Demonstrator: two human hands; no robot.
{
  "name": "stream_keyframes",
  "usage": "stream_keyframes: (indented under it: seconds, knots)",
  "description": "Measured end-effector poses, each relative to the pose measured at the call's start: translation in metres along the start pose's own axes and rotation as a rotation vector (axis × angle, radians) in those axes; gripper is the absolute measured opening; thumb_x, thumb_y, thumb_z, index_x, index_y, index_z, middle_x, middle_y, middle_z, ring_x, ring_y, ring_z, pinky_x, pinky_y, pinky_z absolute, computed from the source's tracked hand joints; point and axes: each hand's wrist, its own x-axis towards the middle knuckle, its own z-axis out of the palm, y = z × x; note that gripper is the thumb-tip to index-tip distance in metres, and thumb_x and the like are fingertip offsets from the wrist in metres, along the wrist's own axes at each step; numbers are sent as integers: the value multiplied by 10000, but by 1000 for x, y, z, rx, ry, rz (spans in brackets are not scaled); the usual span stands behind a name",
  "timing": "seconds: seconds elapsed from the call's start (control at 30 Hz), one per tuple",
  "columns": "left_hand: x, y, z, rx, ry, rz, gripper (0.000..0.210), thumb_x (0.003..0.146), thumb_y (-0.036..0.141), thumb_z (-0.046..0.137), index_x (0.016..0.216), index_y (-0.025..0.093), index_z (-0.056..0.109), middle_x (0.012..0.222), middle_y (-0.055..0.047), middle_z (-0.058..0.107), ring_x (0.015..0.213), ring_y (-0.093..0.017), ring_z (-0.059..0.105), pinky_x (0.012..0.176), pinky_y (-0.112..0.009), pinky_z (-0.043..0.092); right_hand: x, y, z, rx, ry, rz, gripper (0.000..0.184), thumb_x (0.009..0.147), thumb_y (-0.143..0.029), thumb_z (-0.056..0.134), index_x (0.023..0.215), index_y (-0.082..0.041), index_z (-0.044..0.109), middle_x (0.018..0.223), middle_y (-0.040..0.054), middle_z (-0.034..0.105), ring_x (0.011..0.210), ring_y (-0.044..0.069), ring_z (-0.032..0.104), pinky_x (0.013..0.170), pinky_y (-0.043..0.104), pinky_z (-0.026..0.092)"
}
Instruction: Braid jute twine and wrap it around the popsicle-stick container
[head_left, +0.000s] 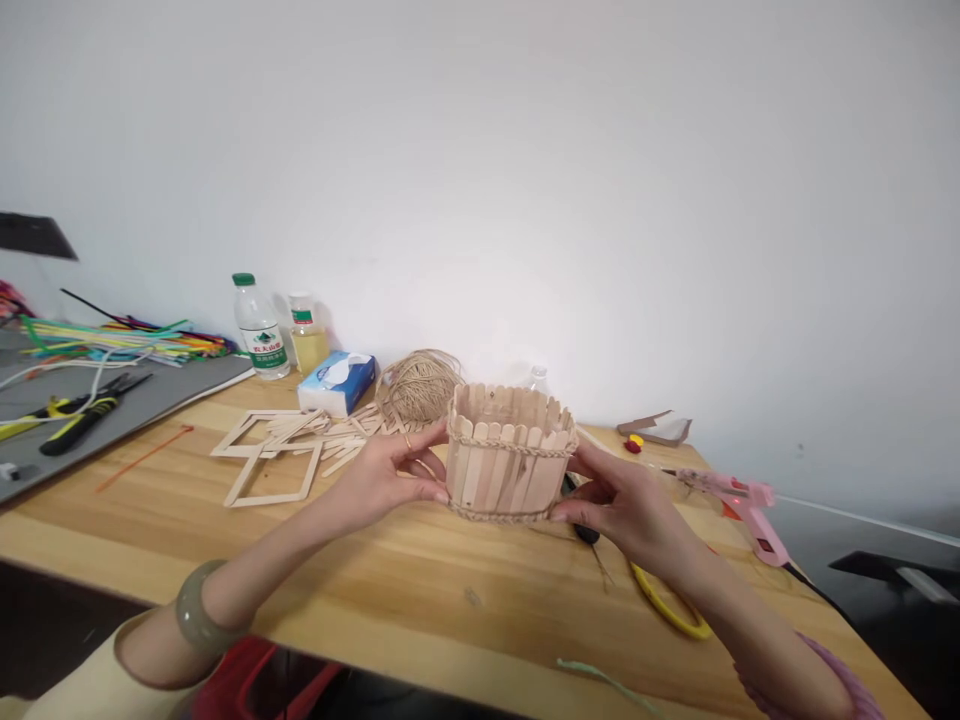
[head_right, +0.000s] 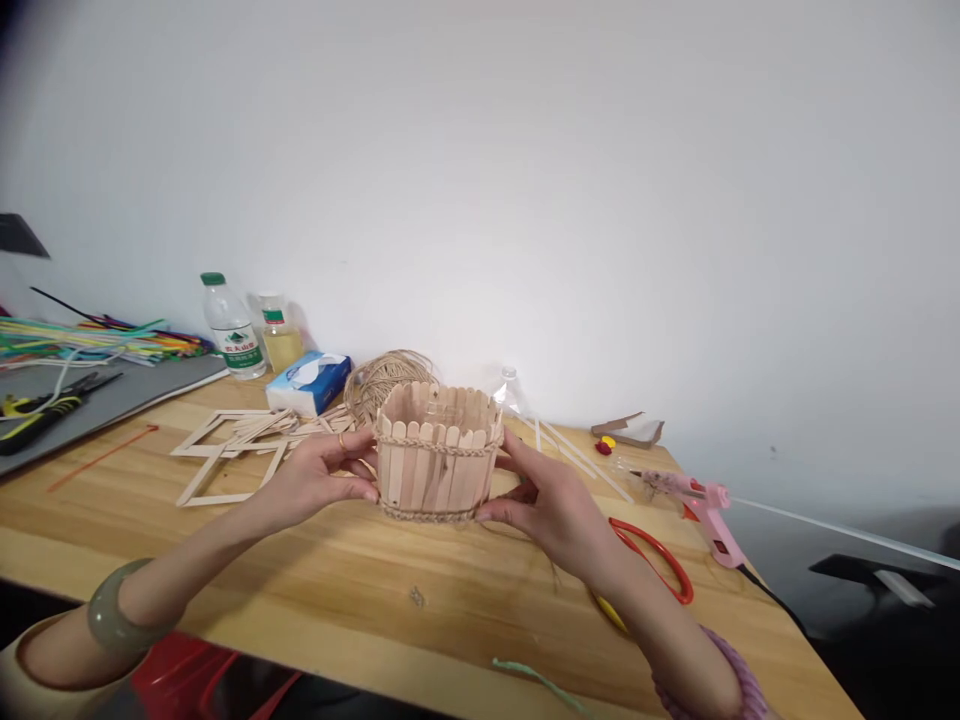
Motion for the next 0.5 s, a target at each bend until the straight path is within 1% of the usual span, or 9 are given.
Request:
stream_keyframes:
  seconds: [0.1,0.2,0.27,0.37,0.43,0.5]
  knots:
    - [6,-2,-2,-43,17,-13,705,577,207,730,1235,173,479,924,-64,653,670,-135,603,686,-301,510,5,-2,-2,48,1,-16,667,702,-288,653,1307,-236,378,1214,80,545,892,222,627,663,294,551]
    - [13,-7,-2,-87,60,-72,784,546,210,745,1265,168,435,1059,-102,603,716,-143,603,733,-332,492,16,6,-1,165,-31,-28,677,688,-259,667,1302,-248,382,1294,64,469,1061,229,542,794,313,518]
    - [17,-11,-1,-91,69,-149,821,543,216,745,1285,144,401,1076,-118,586,709,-135,597,756,-336,474,24,17,1,269,-79,-11,686,664,-236,687,1287,-251,402,1315,61,446,1084,220,526,879,343,470]
    - [19,-19,1,-96,56,-227,844,545,248,741,1294,117,375,1097,-129,554,694,-119,580,750,-318,460,33,37,5,409,-142,75,686,645,-212,701,1271,-244,424,1287,81,481,1030,222,563,899,394,440]
    - [20,-24,3,-112,14,-254,870,540,272,743,1304,130,352,1105,-125,533,694,-117,577,724,-306,464,36,50,8,481,-145,130,686,638,-204,707,1267,-230,434,1259,96,510,1035,231,560,914,416,418]
    - [21,-29,6,-141,-42,-284,906,531,285,749,1315,153,315,1140,-132,501,682,-120,582,686,-300,474,38,61,13,532,-114,157,667,637,-212,708,1253,-214,454,1228,101,539,1077,236,533,938,421,393]
